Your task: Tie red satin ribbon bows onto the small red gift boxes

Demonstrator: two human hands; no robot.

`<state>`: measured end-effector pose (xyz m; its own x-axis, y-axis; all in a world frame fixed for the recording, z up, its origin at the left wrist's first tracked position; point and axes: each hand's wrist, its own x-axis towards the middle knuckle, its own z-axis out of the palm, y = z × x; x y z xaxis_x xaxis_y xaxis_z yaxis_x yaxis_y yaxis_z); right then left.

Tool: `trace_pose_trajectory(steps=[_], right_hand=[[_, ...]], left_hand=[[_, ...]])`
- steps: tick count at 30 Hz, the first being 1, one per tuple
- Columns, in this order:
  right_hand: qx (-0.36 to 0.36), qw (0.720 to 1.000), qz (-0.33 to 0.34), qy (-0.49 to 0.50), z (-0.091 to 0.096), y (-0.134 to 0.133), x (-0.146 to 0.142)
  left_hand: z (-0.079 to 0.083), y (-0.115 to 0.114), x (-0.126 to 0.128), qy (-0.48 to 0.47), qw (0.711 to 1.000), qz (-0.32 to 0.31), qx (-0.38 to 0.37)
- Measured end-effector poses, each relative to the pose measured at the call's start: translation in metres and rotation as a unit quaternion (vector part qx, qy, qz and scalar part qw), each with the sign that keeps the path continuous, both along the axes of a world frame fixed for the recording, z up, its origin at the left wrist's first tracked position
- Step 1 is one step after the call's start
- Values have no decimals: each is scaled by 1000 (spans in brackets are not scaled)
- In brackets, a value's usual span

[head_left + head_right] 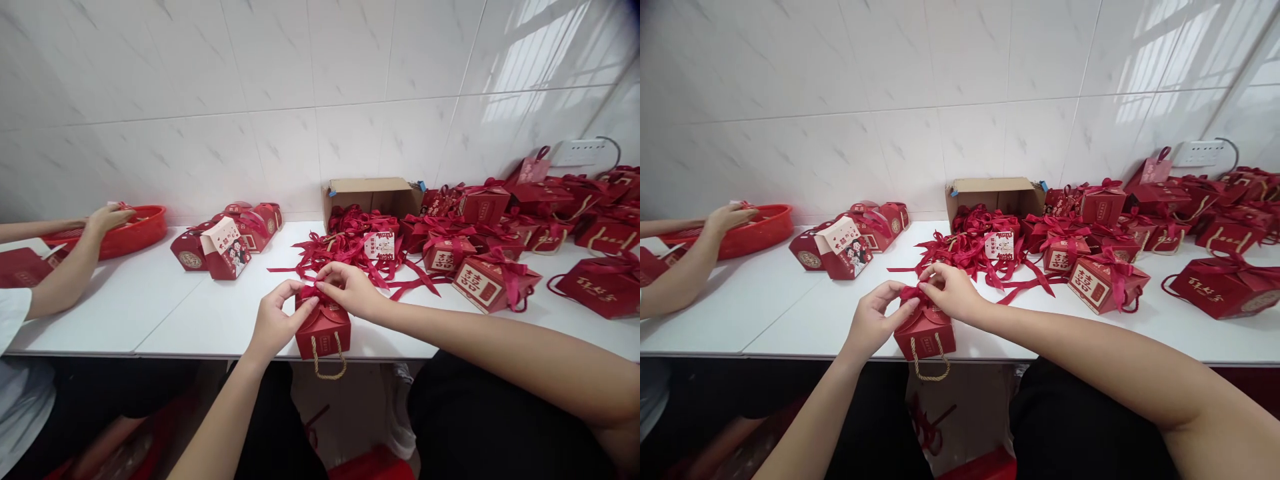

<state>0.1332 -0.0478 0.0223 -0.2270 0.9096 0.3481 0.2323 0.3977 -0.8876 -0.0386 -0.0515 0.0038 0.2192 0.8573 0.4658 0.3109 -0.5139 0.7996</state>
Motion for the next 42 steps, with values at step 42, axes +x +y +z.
trace_pose_trajectory(steps=[42], right_hand=[[-97, 988, 28, -119, 7, 4, 26]], left_hand=[[-1, 15, -2, 11, 999, 6, -45]])
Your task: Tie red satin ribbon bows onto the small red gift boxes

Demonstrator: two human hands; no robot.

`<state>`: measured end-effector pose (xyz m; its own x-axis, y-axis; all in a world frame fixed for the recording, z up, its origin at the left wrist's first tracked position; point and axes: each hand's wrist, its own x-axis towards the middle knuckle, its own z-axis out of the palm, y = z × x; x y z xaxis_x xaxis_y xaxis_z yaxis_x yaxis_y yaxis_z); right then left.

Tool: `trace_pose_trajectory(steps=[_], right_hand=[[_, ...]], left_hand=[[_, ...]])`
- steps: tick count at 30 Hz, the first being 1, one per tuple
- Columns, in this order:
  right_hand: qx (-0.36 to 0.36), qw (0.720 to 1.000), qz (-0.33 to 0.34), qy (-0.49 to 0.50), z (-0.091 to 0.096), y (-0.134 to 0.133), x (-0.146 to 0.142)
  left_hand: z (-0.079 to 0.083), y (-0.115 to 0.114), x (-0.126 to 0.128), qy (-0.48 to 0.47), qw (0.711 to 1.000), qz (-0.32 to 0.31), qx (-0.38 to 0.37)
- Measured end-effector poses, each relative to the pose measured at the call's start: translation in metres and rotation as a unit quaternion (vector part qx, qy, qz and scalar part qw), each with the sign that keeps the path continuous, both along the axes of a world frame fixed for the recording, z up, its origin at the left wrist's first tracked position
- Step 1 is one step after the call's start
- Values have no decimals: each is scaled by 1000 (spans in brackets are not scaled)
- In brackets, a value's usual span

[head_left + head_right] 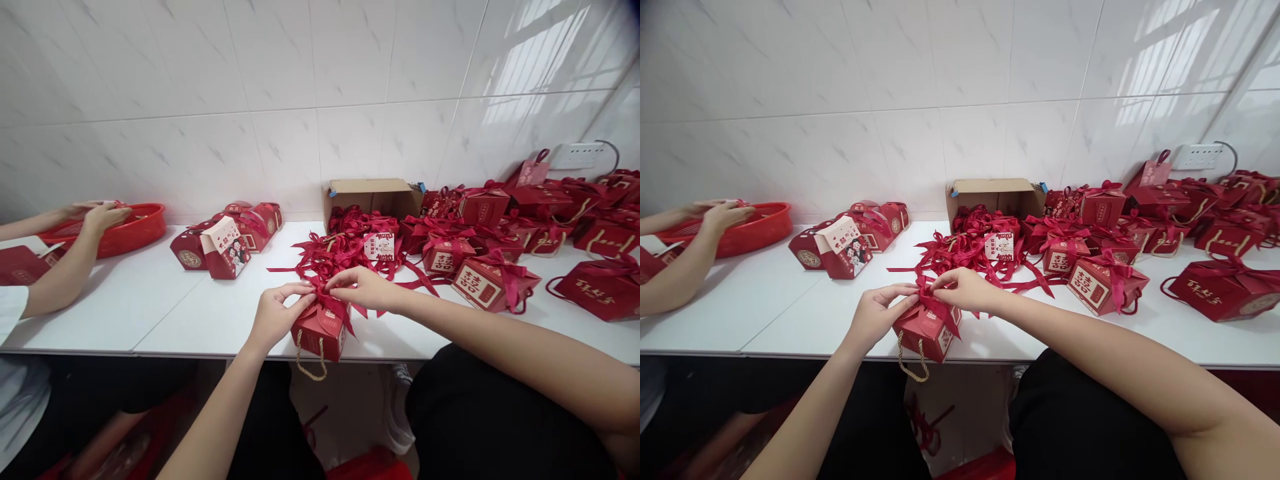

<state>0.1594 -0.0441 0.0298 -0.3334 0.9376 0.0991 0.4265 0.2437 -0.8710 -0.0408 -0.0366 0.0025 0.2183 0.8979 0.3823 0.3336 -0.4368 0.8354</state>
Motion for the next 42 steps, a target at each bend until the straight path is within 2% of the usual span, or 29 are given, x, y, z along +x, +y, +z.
trace_pose_trajectory(steps=[3, 5, 6, 8, 10, 12, 15, 19, 23, 26, 28, 30, 35, 38, 42], right_hand=[[146, 982, 1, -123, 5, -2, 6], [196, 962, -10, -191, 15, -6, 10], [199, 954, -5, -223, 21, -9, 12], [153, 951, 41, -265, 37, -14, 17], [79, 956, 102, -263, 49, -15, 20], [43, 966, 121, -224, 53, -11, 18], [22, 983, 134, -124, 45, 1, 8], [-35, 985, 170, -21, 27, 15, -2], [12, 983, 176, 45, 19, 19, 5], [121, 973, 196, 0, 16, 19, 14], [208, 954, 206, -65, 13, 19, 18], [261, 932, 224, -117, 10, 19, 20], [307, 897, 272, -163, 2, 20, 18], [334, 888, 272, -162, 0, 20, 18], [350, 881, 276, -160, -1, 21, 20]], left_hand=[[2, -2, -3, 13, 1000, -3, 17], [5, -4, -3, 26, 999, -1, 26], [6, -5, -2, 32, 999, -3, 27], [11, -6, -2, 48, 998, -19, 29], [16, -6, -1, 75, 996, -43, 34], [21, -6, -1, 108, 991, -61, 44], [30, -6, -2, 152, 984, -64, 65], [39, -8, -4, 205, 973, -67, 87], [44, -10, -8, 232, 966, -76, 80], [45, -8, -11, 244, 965, -71, 59], [45, -7, -13, 248, 966, -67, 41], [44, -6, -15, 246, 966, -70, 26], [44, -5, -14, 247, 961, -126, 8], [45, -5, -12, 256, 954, -159, 2], [46, -3, -8, 261, 952, -161, -7]])
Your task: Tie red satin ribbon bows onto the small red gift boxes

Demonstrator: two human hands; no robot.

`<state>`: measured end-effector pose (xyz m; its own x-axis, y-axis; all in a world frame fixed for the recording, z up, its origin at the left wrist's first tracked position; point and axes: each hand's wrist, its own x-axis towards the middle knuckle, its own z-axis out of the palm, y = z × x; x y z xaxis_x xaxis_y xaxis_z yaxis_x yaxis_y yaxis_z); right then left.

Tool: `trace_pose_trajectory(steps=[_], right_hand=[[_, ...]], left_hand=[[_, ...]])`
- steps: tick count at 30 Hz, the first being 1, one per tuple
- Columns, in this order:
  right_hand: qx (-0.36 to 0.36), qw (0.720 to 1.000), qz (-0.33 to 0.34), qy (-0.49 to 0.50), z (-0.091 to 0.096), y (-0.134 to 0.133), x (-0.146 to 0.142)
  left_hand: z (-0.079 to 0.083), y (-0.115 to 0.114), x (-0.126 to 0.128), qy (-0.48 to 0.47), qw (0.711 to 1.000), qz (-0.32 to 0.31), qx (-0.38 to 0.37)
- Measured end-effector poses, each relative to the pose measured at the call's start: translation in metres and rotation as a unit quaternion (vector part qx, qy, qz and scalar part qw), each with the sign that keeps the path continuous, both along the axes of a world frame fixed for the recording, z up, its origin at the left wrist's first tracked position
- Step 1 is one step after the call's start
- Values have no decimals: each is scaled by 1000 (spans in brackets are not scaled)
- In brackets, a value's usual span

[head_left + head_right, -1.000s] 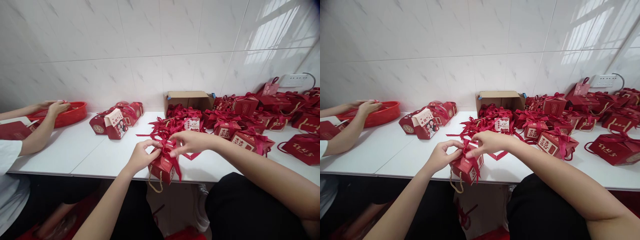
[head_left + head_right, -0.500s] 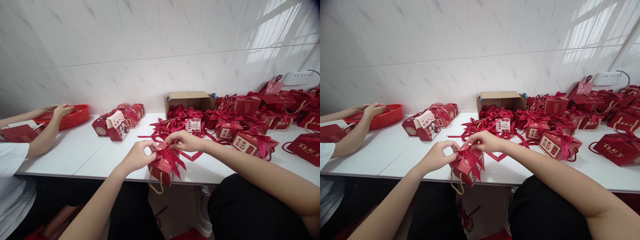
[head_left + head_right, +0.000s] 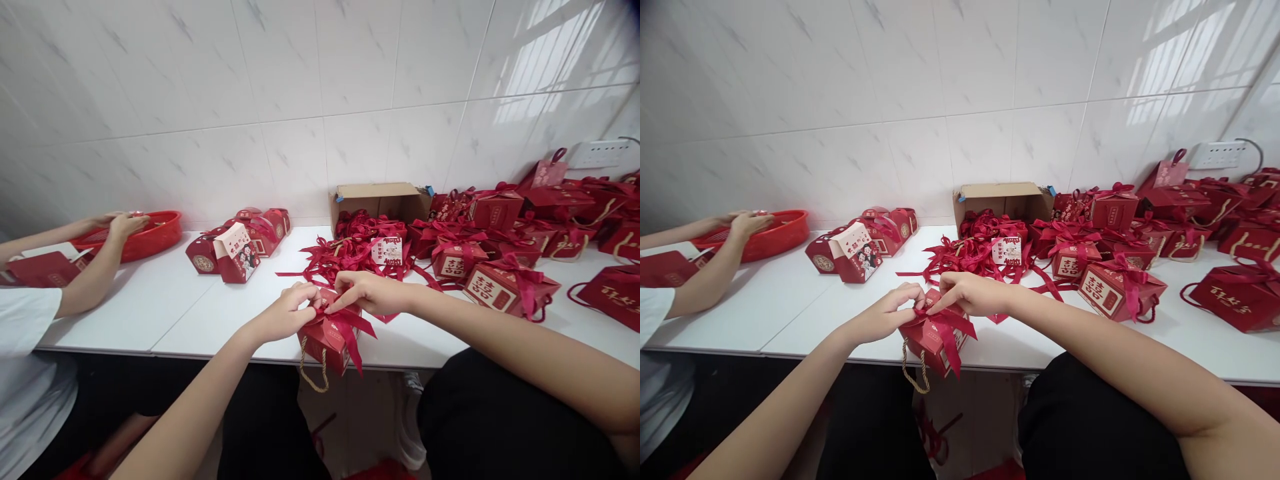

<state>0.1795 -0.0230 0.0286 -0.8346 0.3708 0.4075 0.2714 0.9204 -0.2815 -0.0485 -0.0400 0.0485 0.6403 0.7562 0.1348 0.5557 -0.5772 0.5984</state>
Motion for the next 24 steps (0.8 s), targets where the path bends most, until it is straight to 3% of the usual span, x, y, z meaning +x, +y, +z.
trace_pose_trajectory(steps=[5, 16, 20, 24], right_hand=[[2, 1000, 9, 12, -2, 0, 3], [4, 1000, 16, 27, -8, 2, 3], [19, 999, 26, 8, -9, 2, 3], [25, 999, 22, -5, -9, 2, 3]], left_hand=[[-6, 5, 1, -21, 999, -45, -14], [-10, 8, -10, -18, 997, -66, -21], [-11, 13, -4, -54, 997, -45, -19], [-14, 15, 5, -70, 996, -9, 50]])
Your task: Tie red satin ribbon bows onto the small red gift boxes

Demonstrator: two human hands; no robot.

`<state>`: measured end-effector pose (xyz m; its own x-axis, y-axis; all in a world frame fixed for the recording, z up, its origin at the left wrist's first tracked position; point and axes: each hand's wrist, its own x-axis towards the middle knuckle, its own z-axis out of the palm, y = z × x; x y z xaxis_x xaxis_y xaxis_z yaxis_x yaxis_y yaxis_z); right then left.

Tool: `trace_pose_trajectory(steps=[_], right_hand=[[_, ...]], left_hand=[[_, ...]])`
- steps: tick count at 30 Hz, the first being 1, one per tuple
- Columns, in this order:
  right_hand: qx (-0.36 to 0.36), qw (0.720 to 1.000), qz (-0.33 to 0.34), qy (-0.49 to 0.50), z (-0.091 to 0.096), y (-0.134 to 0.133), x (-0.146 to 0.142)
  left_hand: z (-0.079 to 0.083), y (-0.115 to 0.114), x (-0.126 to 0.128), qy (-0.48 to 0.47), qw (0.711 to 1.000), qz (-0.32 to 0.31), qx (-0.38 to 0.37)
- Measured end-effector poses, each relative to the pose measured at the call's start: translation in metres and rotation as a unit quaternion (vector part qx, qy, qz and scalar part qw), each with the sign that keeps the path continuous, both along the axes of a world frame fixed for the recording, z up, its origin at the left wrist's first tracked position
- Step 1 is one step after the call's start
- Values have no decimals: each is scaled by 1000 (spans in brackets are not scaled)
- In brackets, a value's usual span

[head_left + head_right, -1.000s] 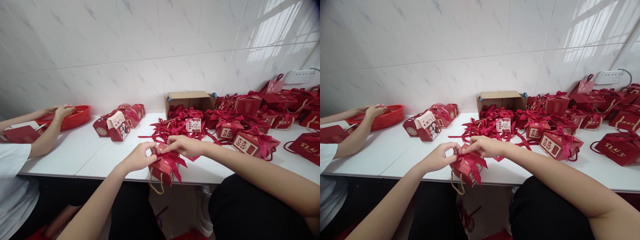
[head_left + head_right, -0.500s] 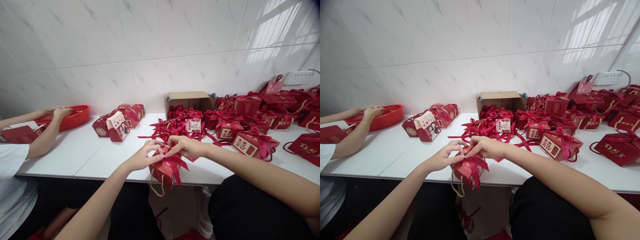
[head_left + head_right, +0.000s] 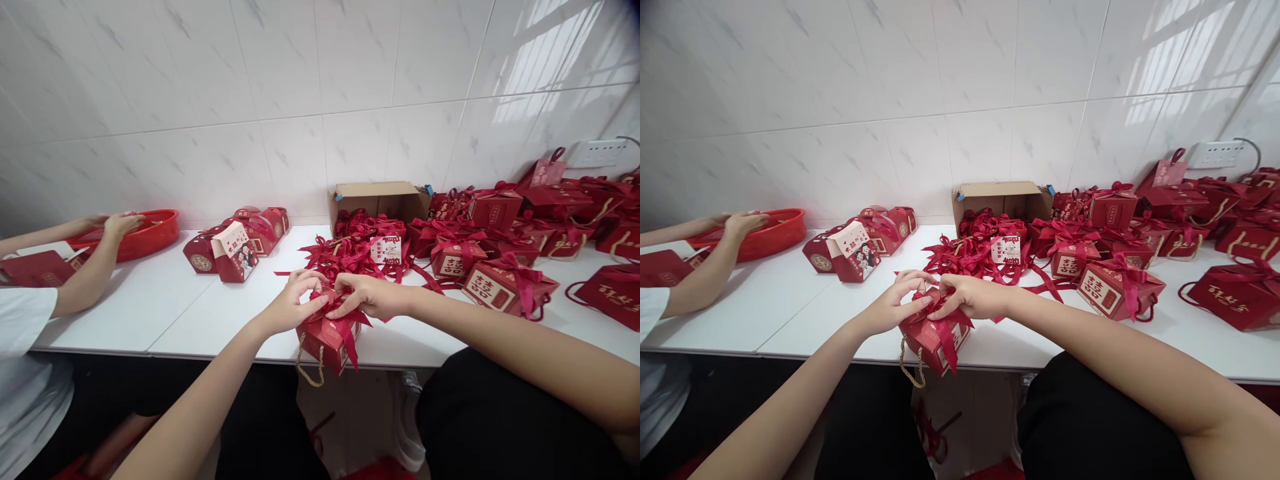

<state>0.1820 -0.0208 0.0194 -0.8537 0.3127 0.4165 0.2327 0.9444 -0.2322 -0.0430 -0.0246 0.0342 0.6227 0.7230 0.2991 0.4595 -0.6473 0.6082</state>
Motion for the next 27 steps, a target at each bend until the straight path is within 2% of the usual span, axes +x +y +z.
trace_pose_trajectory(steps=[2, 7, 10, 12, 15, 20, 23, 27], right_hand=[[-8, 1000, -8, -5, 0, 0, 0], [-16, 1000, -16, -6, 0, -1, 1], [-22, 999, -14, 22, 0, -2, 1], [-52, 997, -25, 59, 1, -5, 1], [-139, 979, -68, 136, 2, -8, -1], [-276, 923, -129, 233, 2, -7, -4], [-299, 911, -162, 233, 3, -5, -2], [-273, 918, -195, 211, 6, -3, 2]], left_hand=[[-2, -2, 4, -10, 1000, 13, 13], [-7, -12, 12, -50, 997, 62, -26], [-11, -15, 13, -83, 994, 71, -30], [-13, -15, 14, -97, 992, 71, -33], [-14, -16, 13, -120, 989, 73, -56], [-14, -20, 14, -169, 976, 93, -98], [-16, -22, 14, -190, 970, 106, -112], [-19, -22, 12, -194, 968, 102, -127]])
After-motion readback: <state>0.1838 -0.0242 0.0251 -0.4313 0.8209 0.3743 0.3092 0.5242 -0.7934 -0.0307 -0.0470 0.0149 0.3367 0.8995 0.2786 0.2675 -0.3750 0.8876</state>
